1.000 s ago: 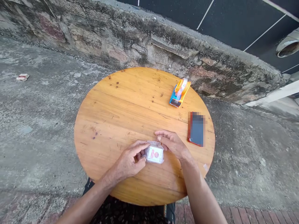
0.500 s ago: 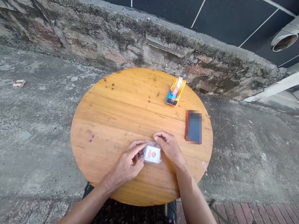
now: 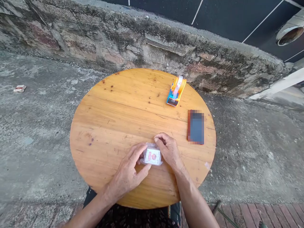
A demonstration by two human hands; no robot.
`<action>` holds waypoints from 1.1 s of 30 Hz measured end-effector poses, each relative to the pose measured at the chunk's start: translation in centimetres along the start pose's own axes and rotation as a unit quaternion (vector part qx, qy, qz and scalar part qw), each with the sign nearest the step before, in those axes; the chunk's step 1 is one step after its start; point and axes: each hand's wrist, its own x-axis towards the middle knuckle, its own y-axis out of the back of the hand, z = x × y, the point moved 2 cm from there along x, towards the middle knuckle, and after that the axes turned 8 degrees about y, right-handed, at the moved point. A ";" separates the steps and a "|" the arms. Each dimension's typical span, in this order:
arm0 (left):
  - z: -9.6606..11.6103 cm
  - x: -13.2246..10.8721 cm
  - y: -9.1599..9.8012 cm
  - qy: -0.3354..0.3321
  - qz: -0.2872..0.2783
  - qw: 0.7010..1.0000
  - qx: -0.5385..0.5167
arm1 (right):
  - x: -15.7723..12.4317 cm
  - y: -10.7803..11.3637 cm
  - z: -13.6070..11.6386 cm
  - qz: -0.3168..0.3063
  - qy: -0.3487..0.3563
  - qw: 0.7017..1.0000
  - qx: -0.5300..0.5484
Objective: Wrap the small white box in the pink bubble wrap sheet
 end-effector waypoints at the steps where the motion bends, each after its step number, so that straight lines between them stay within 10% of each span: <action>1: 0.0 0.0 -0.1 -0.010 0.002 1.000 0.012 | 0.0 0.0 0.0 -0.003 0.000 1.000 0.004; 33: 1.3 1.7 0.3 -0.063 0.006 0.998 0.003 | -0.2 1.3 -0.2 -0.071 0.005 0.993 0.095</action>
